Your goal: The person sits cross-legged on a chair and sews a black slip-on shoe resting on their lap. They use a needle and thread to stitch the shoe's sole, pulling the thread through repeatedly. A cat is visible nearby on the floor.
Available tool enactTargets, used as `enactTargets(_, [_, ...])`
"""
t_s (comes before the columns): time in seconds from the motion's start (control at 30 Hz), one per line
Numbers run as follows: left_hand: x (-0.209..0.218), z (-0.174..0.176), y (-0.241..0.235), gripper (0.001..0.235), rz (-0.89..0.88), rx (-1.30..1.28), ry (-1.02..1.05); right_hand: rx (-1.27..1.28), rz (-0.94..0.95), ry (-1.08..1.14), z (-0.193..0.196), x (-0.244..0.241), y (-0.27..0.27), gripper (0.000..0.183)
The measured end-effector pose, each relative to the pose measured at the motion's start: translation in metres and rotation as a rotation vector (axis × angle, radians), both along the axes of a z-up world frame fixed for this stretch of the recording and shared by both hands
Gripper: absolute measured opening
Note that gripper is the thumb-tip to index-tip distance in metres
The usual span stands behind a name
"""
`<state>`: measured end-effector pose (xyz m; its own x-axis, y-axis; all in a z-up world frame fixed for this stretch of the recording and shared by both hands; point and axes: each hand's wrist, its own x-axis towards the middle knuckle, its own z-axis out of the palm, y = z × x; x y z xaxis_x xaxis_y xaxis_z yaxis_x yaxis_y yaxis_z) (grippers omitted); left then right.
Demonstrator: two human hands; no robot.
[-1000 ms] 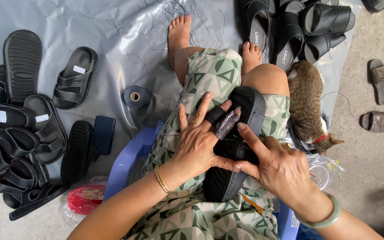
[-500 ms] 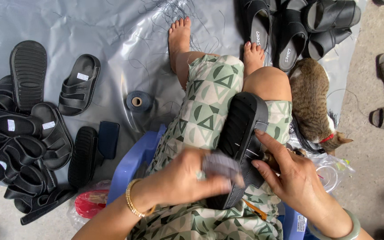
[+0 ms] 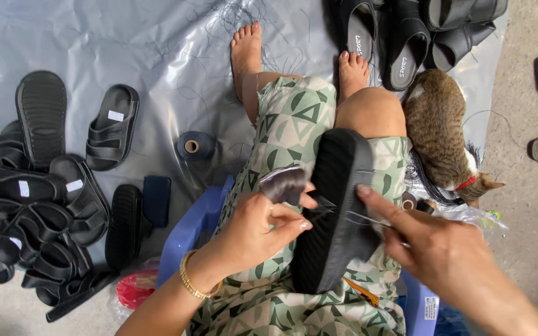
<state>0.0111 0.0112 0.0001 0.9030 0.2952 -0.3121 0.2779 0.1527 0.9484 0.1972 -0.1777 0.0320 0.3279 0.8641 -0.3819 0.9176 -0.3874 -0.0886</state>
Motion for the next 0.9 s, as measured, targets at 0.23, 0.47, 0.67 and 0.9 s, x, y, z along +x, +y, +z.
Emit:
enactTargets(0.23, [-0.008,-0.015,-0.006,0.031,0.146,0.406,-0.098,0.091,-0.07,0.034,0.011,0.022,-0.051,0.045])
enactTargets(0.47, [-0.039,-0.03,0.015,0.059,0.257,0.725,0.04,0.239,-0.169,0.591,0.027,0.001,-0.014,0.028])
enactTargets(0.67, [-0.01,-0.007,-0.033,0.077,0.001,0.915,-0.089,0.432,0.017,0.346,-0.002,-0.012,0.019,0.01])
enactTargets(0.9, [-0.014,-0.022,-0.035,0.083,-0.052,0.889,0.071,0.382,-0.025,0.351,0.003,-0.01,0.015,0.007])
